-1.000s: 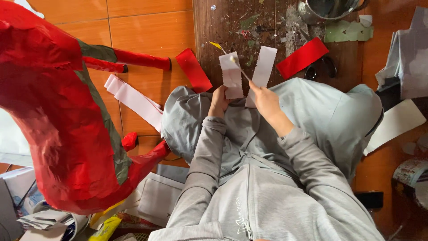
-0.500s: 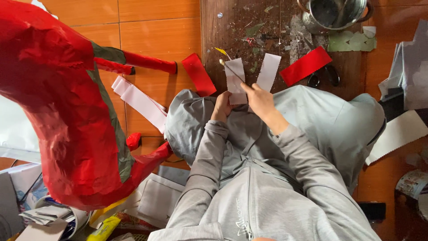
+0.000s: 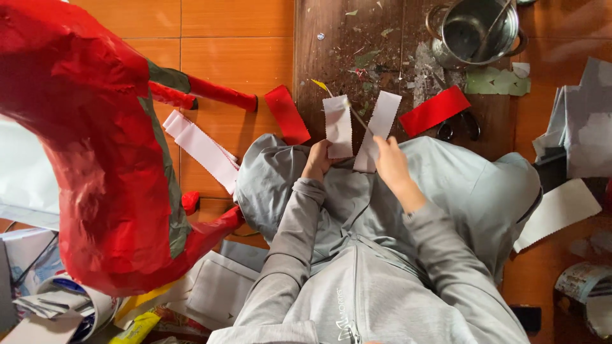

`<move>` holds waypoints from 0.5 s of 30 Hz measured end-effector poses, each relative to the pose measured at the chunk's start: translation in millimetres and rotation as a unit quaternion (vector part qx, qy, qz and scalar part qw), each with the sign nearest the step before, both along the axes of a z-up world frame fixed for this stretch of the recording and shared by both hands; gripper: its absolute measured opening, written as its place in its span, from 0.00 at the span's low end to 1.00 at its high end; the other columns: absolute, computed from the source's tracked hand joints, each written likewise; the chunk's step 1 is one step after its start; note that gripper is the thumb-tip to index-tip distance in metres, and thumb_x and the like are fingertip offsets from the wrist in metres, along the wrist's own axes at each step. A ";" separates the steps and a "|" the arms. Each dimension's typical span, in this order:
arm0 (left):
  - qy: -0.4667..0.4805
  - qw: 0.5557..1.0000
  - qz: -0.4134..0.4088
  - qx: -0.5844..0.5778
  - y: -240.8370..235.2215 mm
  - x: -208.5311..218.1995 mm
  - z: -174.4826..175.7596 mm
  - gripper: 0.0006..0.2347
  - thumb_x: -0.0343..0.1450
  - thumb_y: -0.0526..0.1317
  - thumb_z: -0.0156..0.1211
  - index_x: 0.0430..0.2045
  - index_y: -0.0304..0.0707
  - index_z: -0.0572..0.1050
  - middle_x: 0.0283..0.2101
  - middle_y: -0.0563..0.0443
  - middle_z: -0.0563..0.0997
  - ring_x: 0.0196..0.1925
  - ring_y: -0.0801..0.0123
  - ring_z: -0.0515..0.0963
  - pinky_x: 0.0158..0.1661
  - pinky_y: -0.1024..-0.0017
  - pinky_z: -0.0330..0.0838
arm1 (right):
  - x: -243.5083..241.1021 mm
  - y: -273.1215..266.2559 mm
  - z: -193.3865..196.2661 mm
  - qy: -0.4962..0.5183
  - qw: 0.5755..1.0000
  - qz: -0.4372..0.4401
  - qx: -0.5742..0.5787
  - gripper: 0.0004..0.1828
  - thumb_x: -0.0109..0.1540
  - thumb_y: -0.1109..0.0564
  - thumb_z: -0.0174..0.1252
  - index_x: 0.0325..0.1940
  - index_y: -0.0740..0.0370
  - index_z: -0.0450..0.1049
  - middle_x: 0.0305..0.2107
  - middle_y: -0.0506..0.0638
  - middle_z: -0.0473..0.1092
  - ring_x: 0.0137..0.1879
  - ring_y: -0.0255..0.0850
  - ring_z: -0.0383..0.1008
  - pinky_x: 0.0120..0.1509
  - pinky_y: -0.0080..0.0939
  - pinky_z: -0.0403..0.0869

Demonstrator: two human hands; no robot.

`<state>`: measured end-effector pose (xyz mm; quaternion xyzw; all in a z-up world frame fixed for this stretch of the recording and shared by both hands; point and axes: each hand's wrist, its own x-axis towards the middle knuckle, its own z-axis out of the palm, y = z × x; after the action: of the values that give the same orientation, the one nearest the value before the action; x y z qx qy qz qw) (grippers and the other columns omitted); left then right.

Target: The recorder cuts paper strips with scissors and glues them onto a red animal-shaped frame.

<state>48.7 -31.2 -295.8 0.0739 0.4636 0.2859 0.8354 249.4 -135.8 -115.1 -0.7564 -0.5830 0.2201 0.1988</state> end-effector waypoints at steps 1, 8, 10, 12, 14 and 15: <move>-0.004 1.000 -0.001 -0.001 -2.4 -0.9 7.6 0.15 0.76 0.36 0.44 0.50 0.18 0.66 0.47 0.33 0.75 0.46 0.44 0.80 0.46 0.45 0.81 | 1.4 10.5 -4.7 0.016 0.999 -0.008 0.029 0.22 0.62 0.68 0.52 0.59 0.57 0.74 0.45 0.63 0.69 0.46 0.64 0.72 0.49 0.58 0.72; 0.039 0.999 0.000 0.010 -1.4 6.1 4.6 0.12 0.70 0.38 0.49 0.43 0.28 0.70 0.41 0.40 0.75 0.41 0.47 0.78 0.38 0.43 0.80 | 2.7 7.6 30.7 0.013 0.995 -0.002 0.095 0.18 0.64 0.63 0.53 0.58 0.55 0.75 0.44 0.62 0.70 0.48 0.63 0.72 0.48 0.58 0.72; 0.010 1.000 0.010 0.021 0.3 6.4 7.4 0.13 0.71 0.38 0.49 0.44 0.27 0.71 0.41 0.40 0.76 0.42 0.47 0.78 0.38 0.44 0.81 | 3.8 -29.8 18.3 -0.013 0.999 0.023 0.022 0.18 0.63 0.60 0.53 0.56 0.52 0.76 0.40 0.61 0.72 0.45 0.62 0.74 0.47 0.58 0.73; -0.022 0.999 0.018 0.028 4.9 9.6 15.5 0.13 0.71 0.39 0.48 0.44 0.27 0.73 0.40 0.40 0.77 0.43 0.47 0.79 0.38 0.46 0.81 | 7.5 -61.2 7.4 -0.047 0.996 0.044 -0.055 0.18 0.61 0.57 0.53 0.55 0.50 0.77 0.37 0.60 0.74 0.43 0.60 0.76 0.46 0.58 0.74; -0.006 1.000 -0.008 0.013 1.4 8.8 26.1 0.15 0.71 0.38 0.45 0.47 0.28 0.72 0.46 0.39 0.79 0.47 0.50 0.80 0.39 0.46 0.80 | 7.7 -96.8 -2.5 0.030 0.992 0.048 -0.112 0.19 0.61 0.57 0.51 0.54 0.55 0.77 0.36 0.63 0.76 0.43 0.61 0.76 0.46 0.59 0.74; -0.012 1.000 0.000 0.017 2.3 8.7 33.0 0.15 0.71 0.38 0.45 0.47 0.28 0.72 0.46 0.39 0.79 0.47 0.50 0.80 0.39 0.46 0.80 | 27.4 -90.1 -4.6 0.022 0.992 0.055 -0.108 0.19 0.61 0.57 0.51 0.54 0.55 0.77 0.36 0.63 0.76 0.43 0.61 0.76 0.46 0.59 0.74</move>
<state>57.4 -28.9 -262.8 0.0848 0.4486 0.2950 0.8394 276.9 -225.9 -119.7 -0.7349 -0.5923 0.3092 0.1165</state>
